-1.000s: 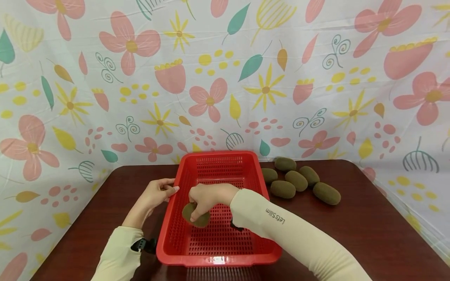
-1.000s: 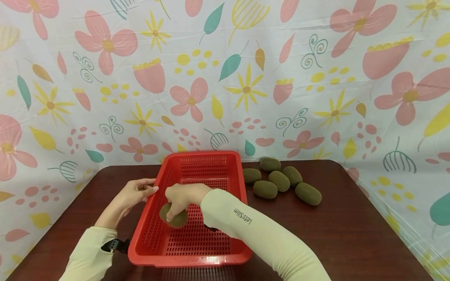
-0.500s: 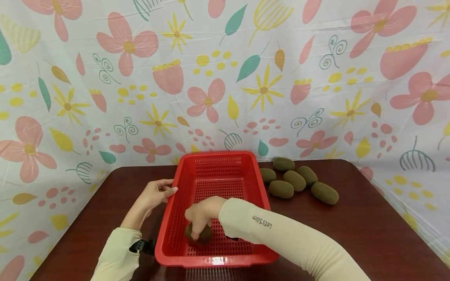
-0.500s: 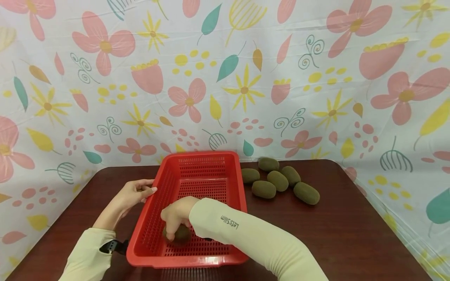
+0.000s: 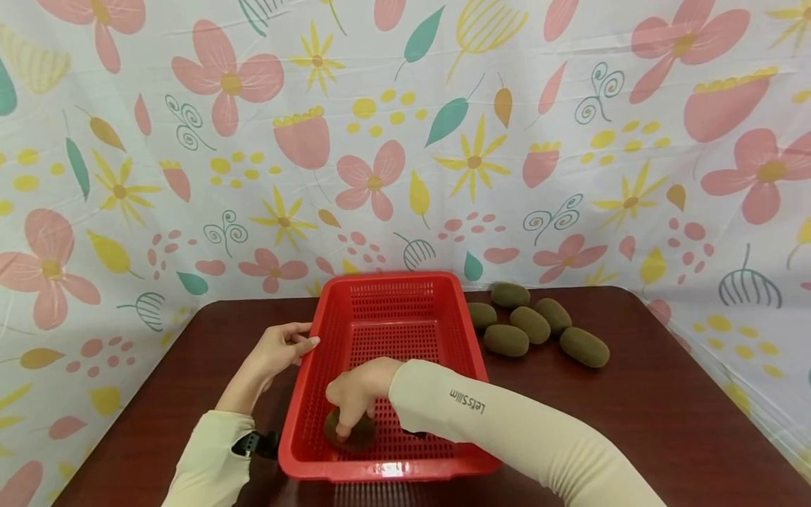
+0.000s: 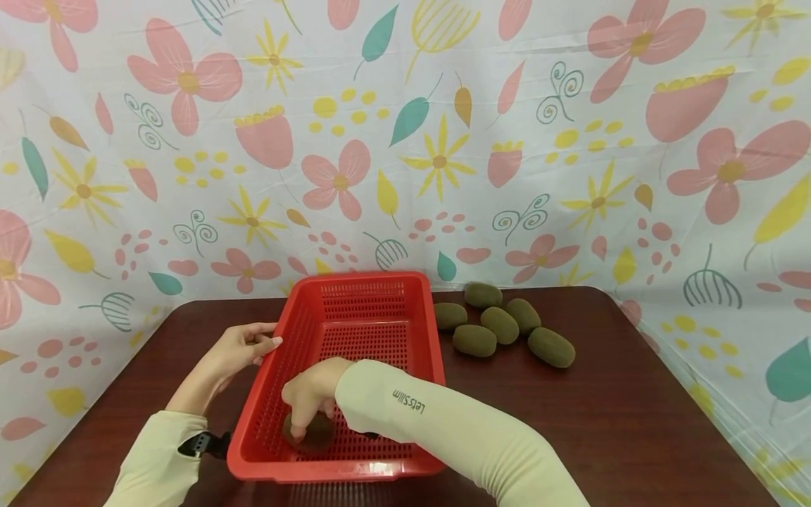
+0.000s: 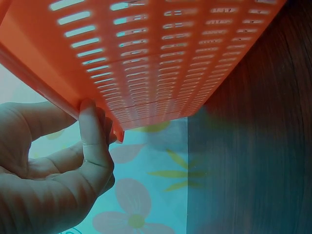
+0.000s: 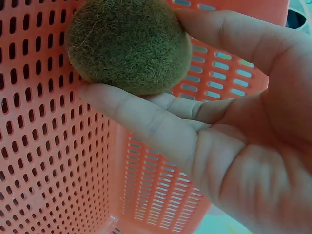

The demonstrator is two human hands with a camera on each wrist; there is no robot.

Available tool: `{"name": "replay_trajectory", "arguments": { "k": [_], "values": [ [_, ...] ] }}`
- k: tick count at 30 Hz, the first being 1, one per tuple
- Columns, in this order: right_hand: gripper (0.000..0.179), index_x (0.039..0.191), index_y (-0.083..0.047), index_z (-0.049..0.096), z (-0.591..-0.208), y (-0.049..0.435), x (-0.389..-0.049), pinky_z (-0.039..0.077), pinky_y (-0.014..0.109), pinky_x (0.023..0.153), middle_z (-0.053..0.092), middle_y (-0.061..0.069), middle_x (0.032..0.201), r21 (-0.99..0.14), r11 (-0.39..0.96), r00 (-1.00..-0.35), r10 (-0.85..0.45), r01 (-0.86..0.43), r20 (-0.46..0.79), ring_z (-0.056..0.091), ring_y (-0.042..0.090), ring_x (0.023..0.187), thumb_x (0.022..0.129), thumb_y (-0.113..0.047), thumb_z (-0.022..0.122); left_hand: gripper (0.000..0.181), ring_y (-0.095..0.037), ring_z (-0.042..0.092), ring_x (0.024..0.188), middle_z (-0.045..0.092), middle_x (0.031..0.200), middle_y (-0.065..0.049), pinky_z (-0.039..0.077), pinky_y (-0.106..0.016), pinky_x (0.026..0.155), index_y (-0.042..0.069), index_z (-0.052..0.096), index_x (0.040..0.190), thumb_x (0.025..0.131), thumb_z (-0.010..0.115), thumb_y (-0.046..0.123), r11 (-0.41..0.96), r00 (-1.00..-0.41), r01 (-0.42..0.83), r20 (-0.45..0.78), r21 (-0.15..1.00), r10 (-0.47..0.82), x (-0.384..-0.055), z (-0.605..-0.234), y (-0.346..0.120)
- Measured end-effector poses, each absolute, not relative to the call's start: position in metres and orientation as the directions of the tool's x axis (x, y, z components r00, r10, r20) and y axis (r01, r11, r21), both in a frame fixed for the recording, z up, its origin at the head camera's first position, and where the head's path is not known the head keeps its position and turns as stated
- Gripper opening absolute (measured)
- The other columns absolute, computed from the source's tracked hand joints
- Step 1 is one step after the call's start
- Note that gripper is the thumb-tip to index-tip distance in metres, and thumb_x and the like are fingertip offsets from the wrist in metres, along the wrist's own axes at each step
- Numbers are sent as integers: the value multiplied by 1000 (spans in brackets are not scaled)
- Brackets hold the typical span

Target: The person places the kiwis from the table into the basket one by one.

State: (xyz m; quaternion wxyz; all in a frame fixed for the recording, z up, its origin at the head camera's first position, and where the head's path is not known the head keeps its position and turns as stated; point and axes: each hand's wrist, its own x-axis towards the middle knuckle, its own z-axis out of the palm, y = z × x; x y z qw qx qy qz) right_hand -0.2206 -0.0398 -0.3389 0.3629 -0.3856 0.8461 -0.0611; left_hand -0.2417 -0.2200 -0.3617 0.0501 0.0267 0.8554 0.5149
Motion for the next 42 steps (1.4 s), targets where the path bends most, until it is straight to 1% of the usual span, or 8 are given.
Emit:
{"name": "replay_trajectory", "arguments": {
  "k": [10, 14, 21, 24, 26, 29, 34, 42],
  "values": [
    [19, 86, -9, 56, -338, -42, -222, 56, 27, 64, 53, 0, 79, -344, 696, -441, -686, -630, -579, 60, 11, 67, 91, -23, 68, 46, -19, 63, 76, 60, 92, -13, 57, -37, 74, -6, 50, 135, 96, 60, 16, 476, -995, -8, -57, 879, 87, -241, -361, -220],
    [26, 77, -10, 52, -337, -41, -222, 55, 27, 65, 45, -1, 70, -317, 694, -436, -677, -647, -592, 56, 12, 65, 90, -26, 69, 45, -18, 63, 76, 60, 92, -13, 56, -37, 74, -5, 50, 135, 96, 60, 15, 476, -995, -17, -62, 880, 80, -241, -362, -220],
    [38, 68, -12, 47, -330, -38, -223, 36, 23, 49, 34, -4, 59, -251, 687, -441, -660, -682, -608, 37, 8, 51, 90, -35, 69, 45, -18, 62, 76, 61, 91, -13, 56, -37, 74, -5, 51, 135, 96, 60, 15, 480, -995, -14, -59, 877, 77, -241, -362, -220],
    [32, 77, -9, 59, -325, -36, -224, 35, 23, 52, 42, -6, 60, -232, 660, -436, -680, -715, -589, 39, 7, 54, 90, -37, 68, 46, -19, 63, 76, 60, 91, -13, 56, -37, 73, -6, 50, 135, 96, 60, 16, 481, -995, -16, -62, 877, 79, -240, -362, -220],
    [29, 95, -8, 67, -321, -33, -223, 42, 23, 61, 54, -7, 73, -236, 652, -441, -693, -721, -570, 50, 6, 65, 90, -37, 68, 46, -19, 63, 76, 60, 91, -13, 56, -36, 73, -6, 50, 136, 96, 60, 16, 480, -995, -15, -62, 877, 82, -240, -363, -221],
    [43, 122, -9, 64, -315, -28, -223, 49, 27, 79, 64, -5, 104, -237, 654, -462, -704, -719, -539, 59, 7, 92, 89, -38, 68, 47, -19, 62, 76, 60, 92, -13, 56, -36, 73, -6, 49, 136, 96, 60, 16, 475, -994, -12, -60, 880, 86, -240, -363, -221],
    [53, 131, -10, 59, -305, -18, -224, 48, 31, 92, 60, -1, 126, -209, 644, -486, -717, -736, -500, 57, 11, 114, 90, -42, 67, 47, -18, 62, 77, 61, 93, -13, 55, -35, 73, -6, 48, 137, 97, 60, 16, 463, -994, -17, -64, 886, 86, -240, -364, -221],
    [46, 127, -11, 62, -294, 10, -233, 50, 29, 87, 64, -3, 111, -347, 635, -513, -768, -691, -384, 59, 7, 99, 90, -37, 68, 47, -19, 63, 76, 61, 92, -12, 56, -36, 72, -4, 49, 137, 96, 60, 18, 439, -994, -5, -54, 899, 98, -241, -366, -221]
  ]
}}
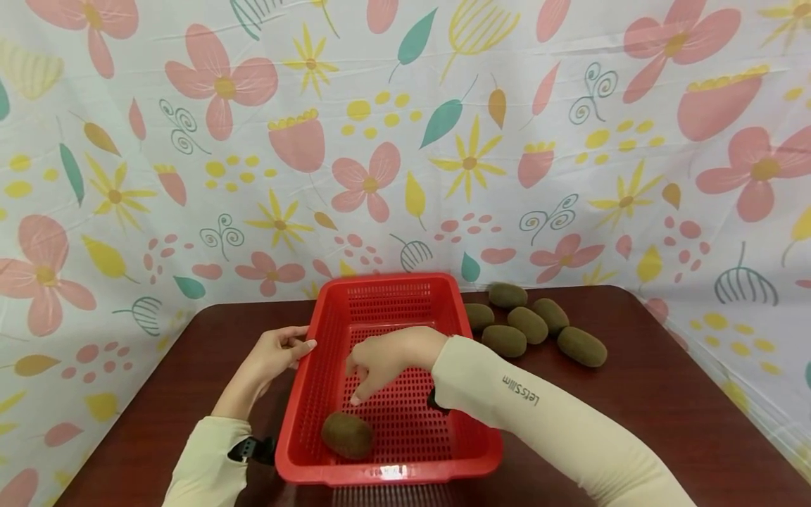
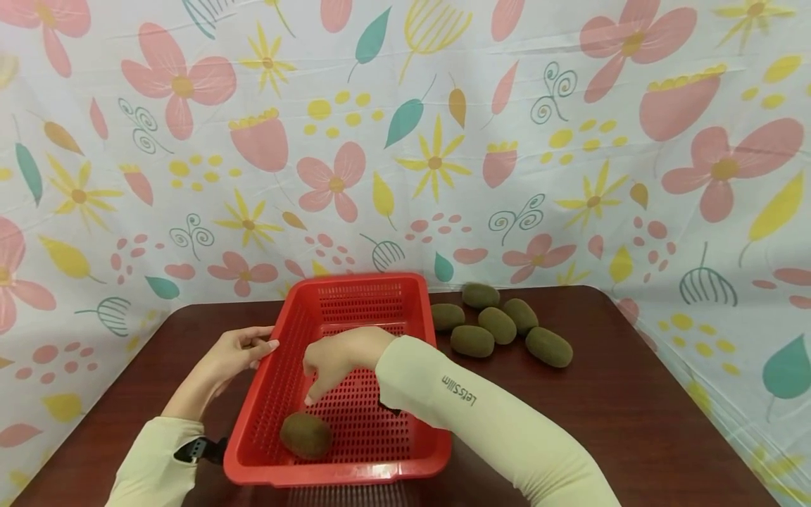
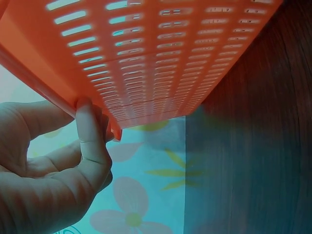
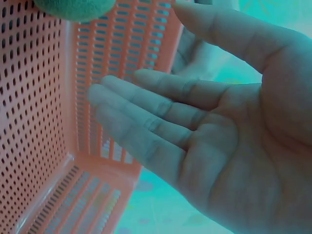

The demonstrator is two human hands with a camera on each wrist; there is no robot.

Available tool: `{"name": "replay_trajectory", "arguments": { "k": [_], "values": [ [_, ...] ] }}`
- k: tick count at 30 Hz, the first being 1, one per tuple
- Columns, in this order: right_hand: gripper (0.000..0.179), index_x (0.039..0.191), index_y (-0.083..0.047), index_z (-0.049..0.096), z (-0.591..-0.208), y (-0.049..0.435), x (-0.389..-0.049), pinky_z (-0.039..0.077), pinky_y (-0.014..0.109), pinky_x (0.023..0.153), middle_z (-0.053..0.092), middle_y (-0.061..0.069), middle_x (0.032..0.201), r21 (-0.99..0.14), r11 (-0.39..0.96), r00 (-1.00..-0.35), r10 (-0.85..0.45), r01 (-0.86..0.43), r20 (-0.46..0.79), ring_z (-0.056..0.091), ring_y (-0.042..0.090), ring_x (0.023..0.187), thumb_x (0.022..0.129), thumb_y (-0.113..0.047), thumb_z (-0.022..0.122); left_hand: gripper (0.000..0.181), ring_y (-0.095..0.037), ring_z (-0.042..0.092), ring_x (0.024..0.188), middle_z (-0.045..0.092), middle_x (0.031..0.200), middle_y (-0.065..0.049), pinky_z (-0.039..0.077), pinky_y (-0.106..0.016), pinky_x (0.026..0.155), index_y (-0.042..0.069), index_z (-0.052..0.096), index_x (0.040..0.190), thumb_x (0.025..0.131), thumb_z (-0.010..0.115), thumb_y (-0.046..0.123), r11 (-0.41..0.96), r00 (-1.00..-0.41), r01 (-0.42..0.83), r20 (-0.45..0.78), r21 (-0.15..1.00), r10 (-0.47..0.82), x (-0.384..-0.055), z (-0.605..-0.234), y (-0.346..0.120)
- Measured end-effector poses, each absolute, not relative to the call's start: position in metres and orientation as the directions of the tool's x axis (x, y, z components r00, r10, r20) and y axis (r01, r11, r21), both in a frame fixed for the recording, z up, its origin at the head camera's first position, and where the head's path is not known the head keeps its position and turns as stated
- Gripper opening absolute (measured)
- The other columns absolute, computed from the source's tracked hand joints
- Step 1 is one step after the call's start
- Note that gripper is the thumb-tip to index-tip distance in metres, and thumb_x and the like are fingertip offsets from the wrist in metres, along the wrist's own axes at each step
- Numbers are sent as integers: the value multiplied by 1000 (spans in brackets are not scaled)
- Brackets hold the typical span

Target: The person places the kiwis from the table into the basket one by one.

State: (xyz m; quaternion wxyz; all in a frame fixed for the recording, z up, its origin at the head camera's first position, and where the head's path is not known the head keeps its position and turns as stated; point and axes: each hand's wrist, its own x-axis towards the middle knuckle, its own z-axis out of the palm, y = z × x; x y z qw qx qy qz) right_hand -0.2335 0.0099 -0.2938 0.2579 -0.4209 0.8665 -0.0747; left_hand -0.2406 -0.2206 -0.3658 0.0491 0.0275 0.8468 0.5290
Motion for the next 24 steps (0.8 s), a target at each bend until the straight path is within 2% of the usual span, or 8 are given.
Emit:
{"name": "replay_trajectory", "arguments": {
  "k": [10, 24],
  "values": [
    [39, 126, -9, 63, -284, 44, -242, 49, 23, 86, 66, -5, 108, -469, 578, -548, -808, -667, -216, 60, 5, 97, 93, -28, 66, 48, -19, 63, 73, 61, 90, -11, 56, -36, 72, -5, 49, 137, 96, 61, 16, 409, -994, -4, -49, 913, 98, -240, -368, -223],
    [32, 123, -5, 64, -275, 110, -258, 51, 33, 90, 67, 2, 111, -542, 511, -618, -786, -667, 21, 64, 14, 101, 95, -21, 63, 48, -19, 63, 75, 60, 89, -12, 56, -35, 71, -2, 49, 138, 96, 61, 18, 401, -993, -29, -73, 916, 95, -242, -367, -222]
  ]
}}
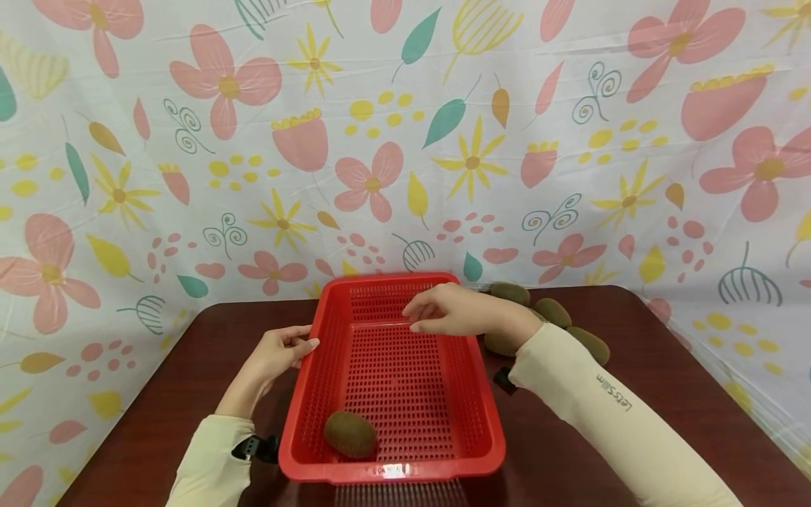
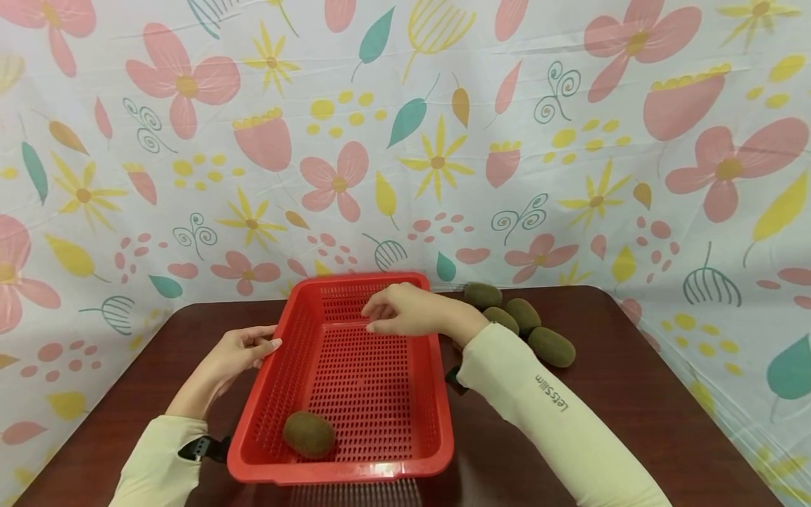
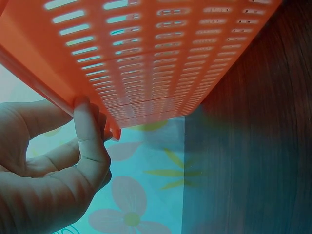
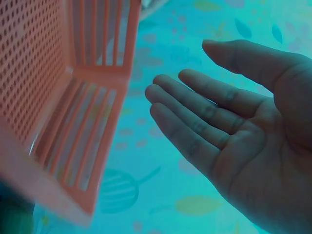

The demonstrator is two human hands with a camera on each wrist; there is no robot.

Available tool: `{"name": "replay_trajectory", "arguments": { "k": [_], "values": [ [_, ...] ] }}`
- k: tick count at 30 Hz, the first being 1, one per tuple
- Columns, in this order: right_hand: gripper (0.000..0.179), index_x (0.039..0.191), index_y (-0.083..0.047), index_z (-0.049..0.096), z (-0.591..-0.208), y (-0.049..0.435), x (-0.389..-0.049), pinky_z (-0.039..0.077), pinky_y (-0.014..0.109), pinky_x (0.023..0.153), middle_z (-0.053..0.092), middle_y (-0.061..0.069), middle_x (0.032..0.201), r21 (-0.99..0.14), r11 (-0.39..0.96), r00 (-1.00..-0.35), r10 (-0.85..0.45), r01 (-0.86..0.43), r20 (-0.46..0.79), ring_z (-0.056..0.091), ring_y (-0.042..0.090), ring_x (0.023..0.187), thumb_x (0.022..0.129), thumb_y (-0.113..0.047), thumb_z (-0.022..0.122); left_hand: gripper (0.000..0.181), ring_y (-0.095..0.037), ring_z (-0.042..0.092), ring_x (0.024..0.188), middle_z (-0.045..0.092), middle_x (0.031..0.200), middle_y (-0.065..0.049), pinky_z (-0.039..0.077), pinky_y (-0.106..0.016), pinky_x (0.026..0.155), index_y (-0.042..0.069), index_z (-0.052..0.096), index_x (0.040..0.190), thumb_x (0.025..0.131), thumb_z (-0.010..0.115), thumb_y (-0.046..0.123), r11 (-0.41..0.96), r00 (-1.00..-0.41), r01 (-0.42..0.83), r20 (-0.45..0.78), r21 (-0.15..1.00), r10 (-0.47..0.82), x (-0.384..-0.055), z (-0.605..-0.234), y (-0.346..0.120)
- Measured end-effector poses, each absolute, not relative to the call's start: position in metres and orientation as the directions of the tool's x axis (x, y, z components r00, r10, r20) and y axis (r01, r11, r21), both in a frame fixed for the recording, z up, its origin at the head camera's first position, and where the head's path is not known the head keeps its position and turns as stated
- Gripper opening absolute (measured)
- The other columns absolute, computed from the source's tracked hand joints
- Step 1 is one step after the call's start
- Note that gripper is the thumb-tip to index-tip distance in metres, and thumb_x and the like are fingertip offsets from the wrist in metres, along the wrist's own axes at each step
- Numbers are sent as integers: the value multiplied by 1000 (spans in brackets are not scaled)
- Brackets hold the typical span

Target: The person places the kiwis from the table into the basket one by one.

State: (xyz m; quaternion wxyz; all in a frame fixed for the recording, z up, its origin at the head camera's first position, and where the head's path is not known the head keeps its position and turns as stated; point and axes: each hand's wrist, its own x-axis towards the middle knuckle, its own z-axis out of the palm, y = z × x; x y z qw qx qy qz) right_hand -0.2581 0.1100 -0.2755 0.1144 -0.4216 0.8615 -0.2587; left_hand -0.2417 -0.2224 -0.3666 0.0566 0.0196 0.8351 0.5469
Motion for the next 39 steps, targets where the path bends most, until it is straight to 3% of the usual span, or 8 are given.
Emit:
{"name": "replay_trajectory", "arguments": {
  "k": [8, 17, 24, 30, 39],
  "values": [
    [32, 122, -2, 63, -282, 153, -266, 52, 40, 90, 67, 7, 112, -568, 539, -693, -717, -621, 77, 64, 22, 103, 96, -20, 61, 48, -20, 64, 74, 60, 89, -13, 56, -38, 73, -2, 49, 138, 96, 61, 17, 395, -993, -40, -81, 918, 86, -241, -366, -223],
    [30, 121, 3, 63, -303, 194, -279, 52, 42, 89, 66, 16, 116, -650, 500, -715, -693, -572, 95, 64, 29, 105, 97, -15, 58, 49, -20, 63, 74, 60, 90, -13, 56, -36, 70, -3, 47, 139, 97, 60, 17, 389, -993, -31, -74, 921, 96, -241, -365, -222],
    [31, 118, 10, 62, -326, 220, -294, 54, 41, 84, 67, 17, 108, -607, 598, -777, -627, -524, 53, 65, 29, 98, 95, -11, 61, 48, -20, 64, 73, 61, 90, -11, 56, -36, 71, -3, 48, 139, 96, 60, 17, 390, -994, -33, -72, 920, 85, -241, -367, -222],
    [30, 111, 12, 63, -341, 233, -304, 55, 35, 72, 70, 13, 98, -589, 586, -758, -648, -557, 72, 67, 23, 86, 92, -11, 64, 47, -21, 64, 72, 61, 90, -12, 56, -37, 72, -3, 50, 137, 96, 61, 16, 389, -995, -17, -54, 921, 85, -241, -369, -223],
    [36, 116, 14, 60, -357, 230, -309, 54, 41, 80, 67, 19, 101, -528, 721, -834, -550, -449, -42, 64, 32, 94, 83, 0, 69, 47, -20, 63, 73, 60, 87, -12, 56, -39, 73, -1, 51, 137, 96, 61, 18, 387, -994, -26, -65, 922, 87, -243, -371, -223]
  ]
}}
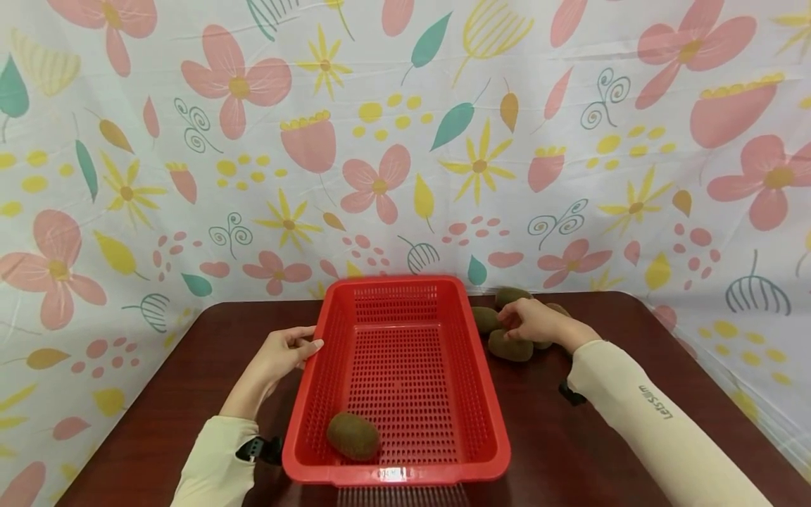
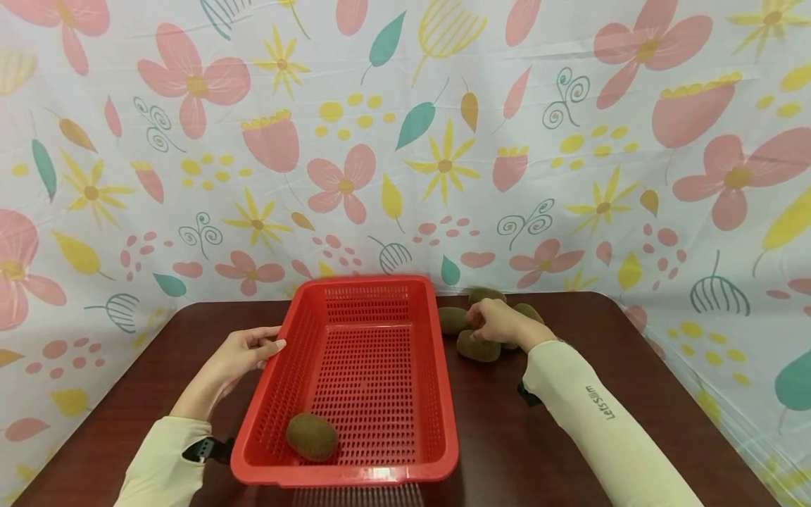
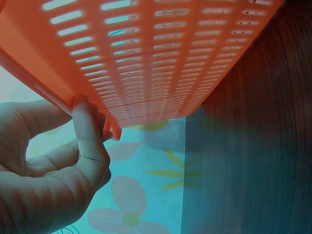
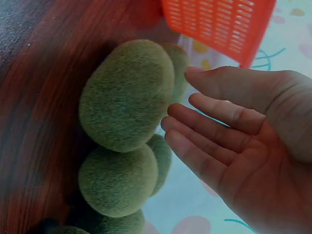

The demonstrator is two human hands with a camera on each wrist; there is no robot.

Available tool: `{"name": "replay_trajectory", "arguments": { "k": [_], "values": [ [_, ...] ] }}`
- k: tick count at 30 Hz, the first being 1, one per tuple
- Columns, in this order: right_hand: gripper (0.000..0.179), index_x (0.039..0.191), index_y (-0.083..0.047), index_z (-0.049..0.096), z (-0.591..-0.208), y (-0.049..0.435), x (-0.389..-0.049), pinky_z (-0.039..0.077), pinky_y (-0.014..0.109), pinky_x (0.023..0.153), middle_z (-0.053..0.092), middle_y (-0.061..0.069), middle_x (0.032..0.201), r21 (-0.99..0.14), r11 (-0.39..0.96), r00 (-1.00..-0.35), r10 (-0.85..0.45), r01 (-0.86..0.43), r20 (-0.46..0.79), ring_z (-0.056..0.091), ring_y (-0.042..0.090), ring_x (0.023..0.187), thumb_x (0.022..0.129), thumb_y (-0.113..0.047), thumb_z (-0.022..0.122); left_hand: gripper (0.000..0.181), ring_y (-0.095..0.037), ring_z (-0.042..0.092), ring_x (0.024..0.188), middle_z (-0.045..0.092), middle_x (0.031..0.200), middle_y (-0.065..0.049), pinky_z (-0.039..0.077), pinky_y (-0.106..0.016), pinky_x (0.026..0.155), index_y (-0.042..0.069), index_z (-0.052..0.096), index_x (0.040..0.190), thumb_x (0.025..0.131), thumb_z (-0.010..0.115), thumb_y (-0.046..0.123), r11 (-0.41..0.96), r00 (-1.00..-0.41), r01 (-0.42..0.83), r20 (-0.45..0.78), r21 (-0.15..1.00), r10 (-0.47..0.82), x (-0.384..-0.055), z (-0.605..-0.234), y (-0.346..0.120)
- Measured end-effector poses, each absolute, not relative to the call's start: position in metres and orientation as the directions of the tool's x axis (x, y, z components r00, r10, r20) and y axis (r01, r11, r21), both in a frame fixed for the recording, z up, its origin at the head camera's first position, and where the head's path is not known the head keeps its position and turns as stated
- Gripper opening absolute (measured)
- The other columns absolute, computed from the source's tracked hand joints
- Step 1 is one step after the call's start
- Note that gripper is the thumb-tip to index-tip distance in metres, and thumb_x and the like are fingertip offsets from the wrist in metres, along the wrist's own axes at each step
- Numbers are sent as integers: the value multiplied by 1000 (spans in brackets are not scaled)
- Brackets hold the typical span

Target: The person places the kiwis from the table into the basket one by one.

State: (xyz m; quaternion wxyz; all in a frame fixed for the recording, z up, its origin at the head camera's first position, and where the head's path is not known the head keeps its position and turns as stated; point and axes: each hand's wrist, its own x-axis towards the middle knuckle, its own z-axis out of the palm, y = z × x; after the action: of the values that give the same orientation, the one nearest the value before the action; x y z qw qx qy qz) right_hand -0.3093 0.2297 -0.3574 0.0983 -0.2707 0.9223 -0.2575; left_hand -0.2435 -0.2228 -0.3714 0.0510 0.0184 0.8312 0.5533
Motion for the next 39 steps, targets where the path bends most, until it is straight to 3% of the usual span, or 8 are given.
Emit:
{"name": "replay_trajectory", "arguments": {
  "k": [17, 24, 39],
  "values": [
    [42, 115, 13, 61, -364, 224, -309, 53, 42, 83, 64, 21, 106, -471, 785, -854, -507, -402, -115, 61, 35, 101, 80, -4, 76, 47, -20, 64, 74, 60, 91, -13, 56, -39, 72, -4, 48, 138, 97, 60, 16, 385, -994, -23, -63, 922, 91, -241, -366, -221],
    [49, 117, 12, 61, -364, 221, -311, 51, 47, 87, 61, 24, 115, -432, 808, -845, -508, -400, -167, 58, 40, 108, 78, -12, 80, 47, -22, 65, 73, 60, 89, -13, 57, -36, 71, -4, 49, 137, 96, 60, 16, 384, -994, -25, -64, 923, 90, -240, -365, -221],
    [51, 112, 10, 65, -366, 217, -313, 53, 42, 80, 65, 21, 110, -408, 816, -843, -510, -410, -172, 62, 33, 98, 74, -17, 84, 48, -20, 64, 72, 60, 89, -12, 56, -36, 70, -4, 48, 138, 96, 60, 16, 388, -994, -27, -67, 921, 91, -242, -367, -222]
  ]
}}
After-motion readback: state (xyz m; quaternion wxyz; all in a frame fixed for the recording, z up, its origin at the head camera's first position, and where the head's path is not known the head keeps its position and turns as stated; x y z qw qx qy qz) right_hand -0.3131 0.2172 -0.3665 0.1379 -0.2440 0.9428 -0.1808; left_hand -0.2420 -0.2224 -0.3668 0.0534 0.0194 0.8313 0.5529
